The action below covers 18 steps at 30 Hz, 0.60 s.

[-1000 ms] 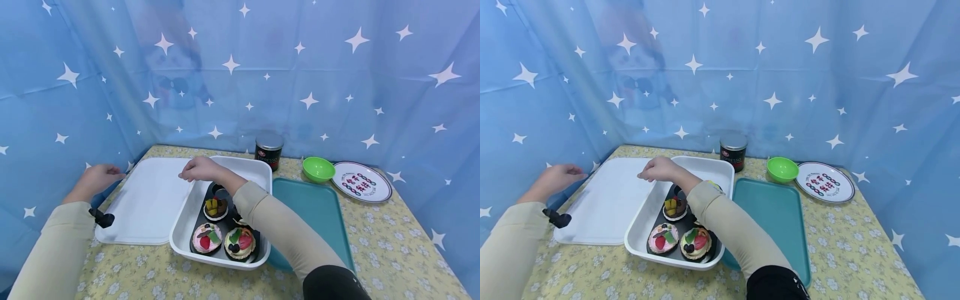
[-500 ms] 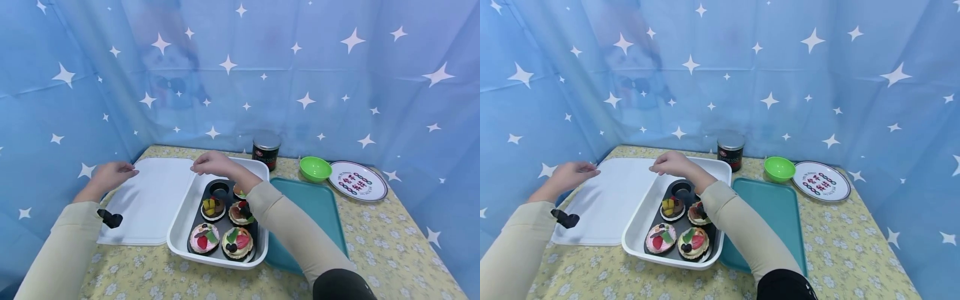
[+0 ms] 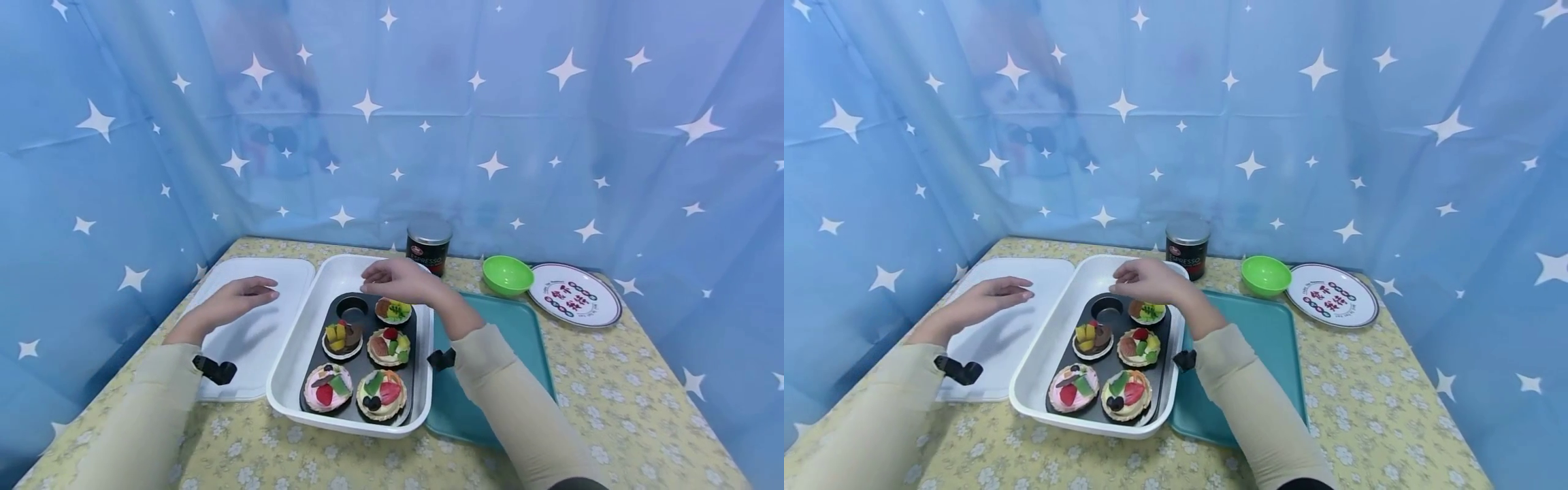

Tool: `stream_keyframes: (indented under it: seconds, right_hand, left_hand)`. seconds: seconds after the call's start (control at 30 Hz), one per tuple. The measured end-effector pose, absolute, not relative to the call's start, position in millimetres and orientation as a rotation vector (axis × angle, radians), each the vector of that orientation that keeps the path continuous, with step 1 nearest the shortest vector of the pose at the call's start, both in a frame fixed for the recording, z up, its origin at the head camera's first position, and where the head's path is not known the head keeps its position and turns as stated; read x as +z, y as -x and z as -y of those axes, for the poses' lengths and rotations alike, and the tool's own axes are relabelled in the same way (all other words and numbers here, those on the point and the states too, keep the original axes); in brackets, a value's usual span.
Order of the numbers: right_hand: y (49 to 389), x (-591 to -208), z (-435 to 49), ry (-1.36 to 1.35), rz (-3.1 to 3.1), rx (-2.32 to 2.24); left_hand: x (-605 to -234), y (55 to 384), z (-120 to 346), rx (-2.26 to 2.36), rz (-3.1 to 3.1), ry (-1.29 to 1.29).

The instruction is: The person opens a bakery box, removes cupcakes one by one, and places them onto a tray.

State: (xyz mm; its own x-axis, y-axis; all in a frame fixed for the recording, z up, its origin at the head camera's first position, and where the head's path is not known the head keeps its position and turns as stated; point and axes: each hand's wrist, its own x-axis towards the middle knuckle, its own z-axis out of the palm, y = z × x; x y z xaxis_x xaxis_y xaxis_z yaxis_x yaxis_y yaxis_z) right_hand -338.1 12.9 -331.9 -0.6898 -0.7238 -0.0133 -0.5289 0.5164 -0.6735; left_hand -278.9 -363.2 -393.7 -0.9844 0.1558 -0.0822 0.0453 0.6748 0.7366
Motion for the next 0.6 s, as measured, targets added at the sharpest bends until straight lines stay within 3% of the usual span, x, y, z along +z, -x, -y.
stream_keyframes:
  seconds: [0.6]
  right_hand:
    - [330.6, -382.2, -53.3, 1.014, -2.670, -0.708]
  left_hand:
    - [-414.7, 285.1, 299.8, 1.444, -2.609, -0.289]
